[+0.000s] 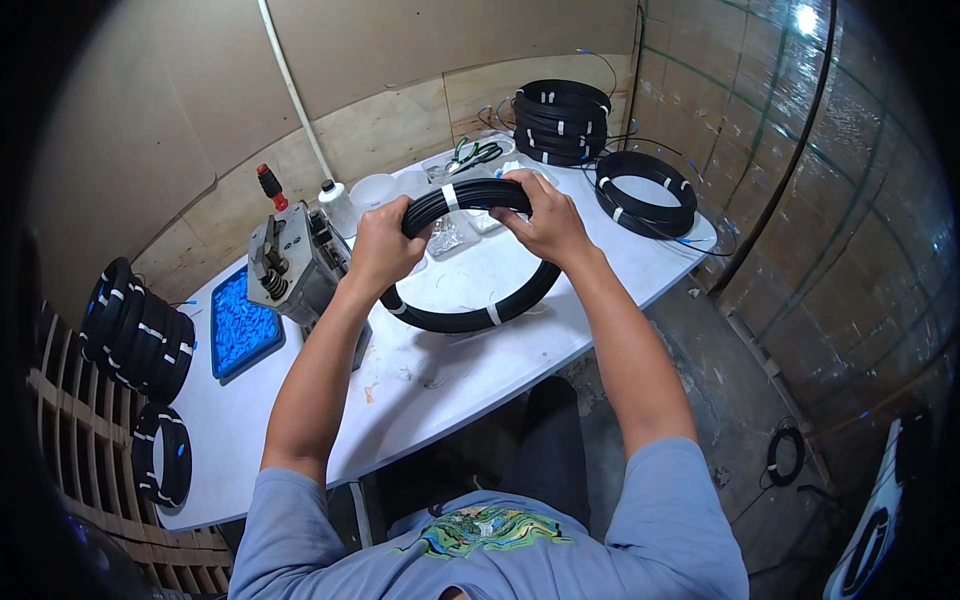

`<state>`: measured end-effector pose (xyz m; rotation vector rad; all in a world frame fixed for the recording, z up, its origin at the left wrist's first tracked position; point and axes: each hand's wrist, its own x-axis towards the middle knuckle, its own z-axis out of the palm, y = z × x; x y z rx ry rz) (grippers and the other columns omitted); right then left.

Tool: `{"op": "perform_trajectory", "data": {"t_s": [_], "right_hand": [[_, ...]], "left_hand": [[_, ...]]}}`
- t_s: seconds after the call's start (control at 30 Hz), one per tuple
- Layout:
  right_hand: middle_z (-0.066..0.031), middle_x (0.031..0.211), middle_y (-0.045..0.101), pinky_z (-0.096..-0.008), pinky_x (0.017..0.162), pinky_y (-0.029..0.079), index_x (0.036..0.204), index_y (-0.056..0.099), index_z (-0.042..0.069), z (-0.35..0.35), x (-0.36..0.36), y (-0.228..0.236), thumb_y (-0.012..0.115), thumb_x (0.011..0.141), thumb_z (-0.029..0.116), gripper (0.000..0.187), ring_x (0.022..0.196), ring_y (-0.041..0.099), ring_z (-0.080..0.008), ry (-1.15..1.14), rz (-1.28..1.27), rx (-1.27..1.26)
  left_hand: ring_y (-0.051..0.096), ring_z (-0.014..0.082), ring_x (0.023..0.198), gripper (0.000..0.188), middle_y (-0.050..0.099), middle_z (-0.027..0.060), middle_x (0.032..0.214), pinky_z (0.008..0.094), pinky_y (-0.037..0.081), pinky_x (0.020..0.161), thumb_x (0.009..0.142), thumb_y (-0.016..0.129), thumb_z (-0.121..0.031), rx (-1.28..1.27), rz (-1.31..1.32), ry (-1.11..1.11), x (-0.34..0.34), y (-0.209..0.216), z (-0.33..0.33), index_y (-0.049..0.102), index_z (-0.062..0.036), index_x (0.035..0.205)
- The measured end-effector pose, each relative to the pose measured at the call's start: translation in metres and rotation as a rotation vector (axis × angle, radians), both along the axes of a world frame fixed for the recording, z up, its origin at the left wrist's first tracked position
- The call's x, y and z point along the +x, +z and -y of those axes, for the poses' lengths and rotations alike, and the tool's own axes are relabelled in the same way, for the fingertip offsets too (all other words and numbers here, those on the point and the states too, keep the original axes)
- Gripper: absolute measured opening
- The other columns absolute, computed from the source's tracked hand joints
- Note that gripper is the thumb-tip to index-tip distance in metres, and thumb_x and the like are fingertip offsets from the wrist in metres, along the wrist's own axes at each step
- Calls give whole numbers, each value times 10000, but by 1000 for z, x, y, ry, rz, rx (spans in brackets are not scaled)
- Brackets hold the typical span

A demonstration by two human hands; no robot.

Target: Bundling a black wire coil using white tape.

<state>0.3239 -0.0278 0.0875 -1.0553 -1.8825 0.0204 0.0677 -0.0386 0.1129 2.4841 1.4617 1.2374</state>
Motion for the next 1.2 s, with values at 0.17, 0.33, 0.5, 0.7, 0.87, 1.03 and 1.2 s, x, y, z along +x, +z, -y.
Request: {"op": "perform_trajectory", "data": {"t_s": [0.17, 0.33, 0.5, 0.7, 0.87, 1.03, 1.2], "right_hand": [[-162, 1148, 644, -421, 857, 531, 1268, 526, 95, 4, 7, 5, 669, 892, 476, 554, 1019, 654, -363, 54, 49, -2], [-182, 1160, 638, -427, 866, 525, 1283, 517, 92, 6, 7, 10, 626, 926, 468, 530, 1026, 644, -386, 74, 68, -63], [-201, 1124, 646, -439, 858, 523, 1296, 499, 87, 8, 2, 15, 614, 939, 446, 519, 1017, 637, -401, 39, 104, -111], [-208, 1075, 663, -420, 817, 532, 1293, 505, 76, 7, -4, 17, 611, 954, 407, 486, 960, 663, -385, 1, 134, -114], [-209, 1055, 669, -426, 802, 532, 1276, 516, 70, 7, -10, 21, 613, 953, 402, 473, 942, 663, -393, -7, 134, -102], [-205, 1060, 670, -424, 800, 532, 1268, 522, 67, 5, -9, 20, 619, 947, 411, 480, 939, 665, -392, 9, 138, -76], [-177, 1080, 656, -456, 844, 512, 1254, 534, 96, 2, -6, 16, 646, 916, 442, 497, 994, 636, -384, 39, 118, -51]], "left_hand": [[633, 338, 719, 243, 640, 183, 788, 398, 491, 666, 742, 789, -142, 10, 21, -27, -3, -2, -3, 646, 22, 851], [637, 294, 757, 278, 647, 143, 825, 372, 496, 691, 746, 789, -123, 45, 93, -76, -6, -4, -3, 672, 19, 954], [657, 296, 818, 299, 658, 173, 879, 379, 511, 725, 749, 777, -130, -42, 150, -145, -10, 1, -7, 663, -5, 995], [652, 367, 838, 290, 653, 197, 828, 404, 507, 730, 757, 743, -76, -47, -67, -109, -17, 6, -9, 622, 22, 1001], [623, 425, 922, 363, 638, 257, 890, 475, 501, 770, 761, 691, -20, 134, -57, -85, -21, -10, -17, 540, 11, 1089], [627, 437, 926, 319, 648, 270, 931, 475, 500, 768, 792, 669, -8, -161, -59, -91, -21, 8, -8, 519, 9, 1073], [631, 435, 926, 328, 652, 272, 937, 485, 483, 776, 827, 667, -30, -192, -4, -261, -29, 10, -6, 515, -9, 1117]]}}
